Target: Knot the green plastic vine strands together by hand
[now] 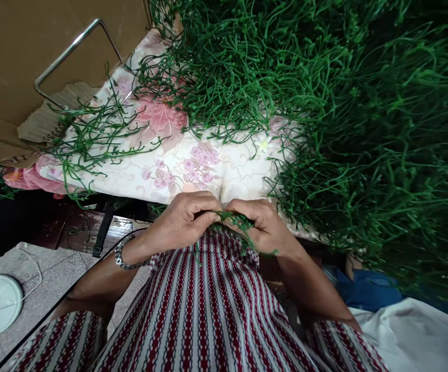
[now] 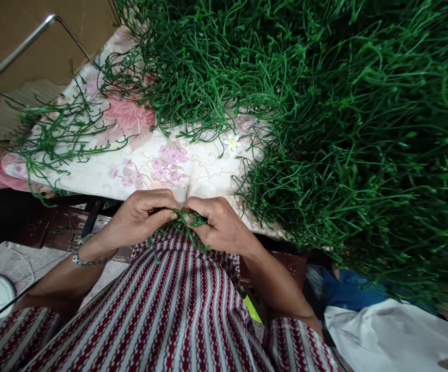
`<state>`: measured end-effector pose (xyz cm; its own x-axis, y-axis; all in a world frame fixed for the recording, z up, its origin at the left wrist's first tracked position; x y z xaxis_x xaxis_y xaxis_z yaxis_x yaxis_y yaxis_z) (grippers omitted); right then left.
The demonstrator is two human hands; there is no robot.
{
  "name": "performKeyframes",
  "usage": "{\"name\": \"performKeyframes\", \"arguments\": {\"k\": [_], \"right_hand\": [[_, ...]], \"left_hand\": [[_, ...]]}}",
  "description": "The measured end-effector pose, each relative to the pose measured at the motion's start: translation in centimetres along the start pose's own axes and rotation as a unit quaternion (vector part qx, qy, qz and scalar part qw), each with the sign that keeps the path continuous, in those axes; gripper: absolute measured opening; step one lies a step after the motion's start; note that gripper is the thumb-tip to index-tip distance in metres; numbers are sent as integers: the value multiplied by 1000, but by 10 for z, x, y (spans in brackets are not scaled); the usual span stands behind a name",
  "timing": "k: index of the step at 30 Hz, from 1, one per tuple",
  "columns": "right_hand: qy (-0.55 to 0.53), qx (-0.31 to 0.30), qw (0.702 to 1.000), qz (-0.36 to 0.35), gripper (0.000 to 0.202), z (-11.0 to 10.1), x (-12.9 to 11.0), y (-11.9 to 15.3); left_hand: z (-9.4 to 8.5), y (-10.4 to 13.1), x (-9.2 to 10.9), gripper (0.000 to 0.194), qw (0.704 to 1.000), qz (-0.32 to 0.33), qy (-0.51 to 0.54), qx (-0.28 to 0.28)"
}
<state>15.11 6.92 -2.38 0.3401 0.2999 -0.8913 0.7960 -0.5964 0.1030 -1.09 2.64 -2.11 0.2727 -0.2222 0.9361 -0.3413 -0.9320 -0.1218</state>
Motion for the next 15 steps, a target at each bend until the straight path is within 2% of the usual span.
{"name": "performKeyframes", "arguments": {"k": [2, 5, 8, 11, 15], "right_hand": [[-32, -48, 998, -2, 19, -1, 0, -3], [-66, -124, 990, -21, 18, 0, 0, -5], [-55, -201, 977, -39, 16, 1, 0, -3], [-16, -244, 968, -52, 17, 0, -4, 0], [28, -288, 954, -74, 18, -4, -11, 3]], "left_hand": [[0, 1, 2, 15, 999, 16, -20, -46], [-2, 3, 6, 20, 992, 40, -50, -113], [-3, 8, 11, 24, 975, 71, -107, -183], [-1, 12, 18, 23, 950, 101, -179, -237], [0, 14, 26, 21, 930, 102, -197, -292]]}}
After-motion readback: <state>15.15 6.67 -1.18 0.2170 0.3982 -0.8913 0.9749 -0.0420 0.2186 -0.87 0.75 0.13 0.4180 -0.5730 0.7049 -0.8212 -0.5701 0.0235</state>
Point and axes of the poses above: each hand's wrist, its own y-axis away from the middle knuckle, its own z-axis out of the palm, x = y × z, the point moved 2 cm from there along -y, towards the middle knuckle, and after that the axes turned 5 degrees about z, right-handed, at the moved point
